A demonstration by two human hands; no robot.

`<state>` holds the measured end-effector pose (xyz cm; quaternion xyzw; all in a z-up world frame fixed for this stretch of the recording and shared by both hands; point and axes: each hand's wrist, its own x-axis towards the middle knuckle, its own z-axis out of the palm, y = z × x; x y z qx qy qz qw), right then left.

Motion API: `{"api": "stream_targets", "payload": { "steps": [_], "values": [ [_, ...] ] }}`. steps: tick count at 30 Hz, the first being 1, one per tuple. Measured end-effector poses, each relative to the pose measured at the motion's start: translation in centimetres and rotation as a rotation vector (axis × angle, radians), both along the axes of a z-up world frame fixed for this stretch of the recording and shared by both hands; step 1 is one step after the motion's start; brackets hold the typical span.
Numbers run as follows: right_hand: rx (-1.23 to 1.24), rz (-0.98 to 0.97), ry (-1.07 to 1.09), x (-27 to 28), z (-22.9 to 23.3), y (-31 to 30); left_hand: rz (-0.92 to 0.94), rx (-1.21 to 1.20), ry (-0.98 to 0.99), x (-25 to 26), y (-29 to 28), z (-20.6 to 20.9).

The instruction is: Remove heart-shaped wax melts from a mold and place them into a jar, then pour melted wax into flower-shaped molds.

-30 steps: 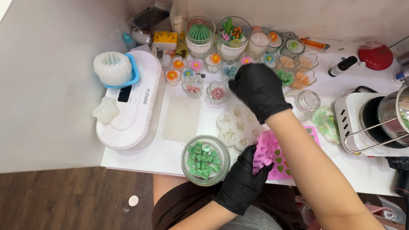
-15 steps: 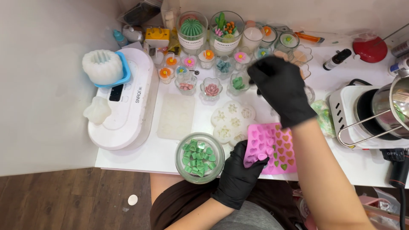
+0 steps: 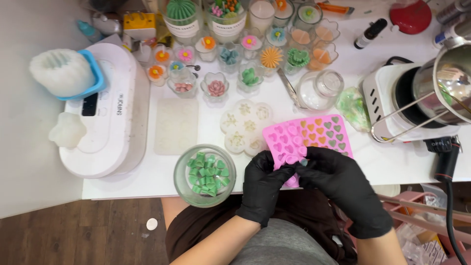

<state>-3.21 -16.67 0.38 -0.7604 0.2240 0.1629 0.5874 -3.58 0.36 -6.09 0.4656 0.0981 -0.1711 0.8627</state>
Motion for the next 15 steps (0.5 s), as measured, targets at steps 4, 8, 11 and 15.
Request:
{"api": "stream_targets", "payload": {
  "steps": [4, 8, 11, 15],
  "values": [
    [-0.019, 0.009, -0.036, -0.1, -1.1, 0.0, -0.028, 0.077, -0.218, 0.4, -0.6, 0.4],
    [0.089, -0.064, -0.010, -0.7, -3.7, -1.7, -0.056, 0.185, -0.335, 1.1, -0.7, 1.7],
    [0.213, -0.087, -0.015, -0.6, -3.1, -1.7, -0.073, 0.362, -0.331, 1.3, -0.2, 3.0],
    [0.204, -0.102, -0.073, -0.5, 0.1, -1.2, -0.053, 0.669, -0.399, 1.7, 0.7, 5.1]
  ]
}}
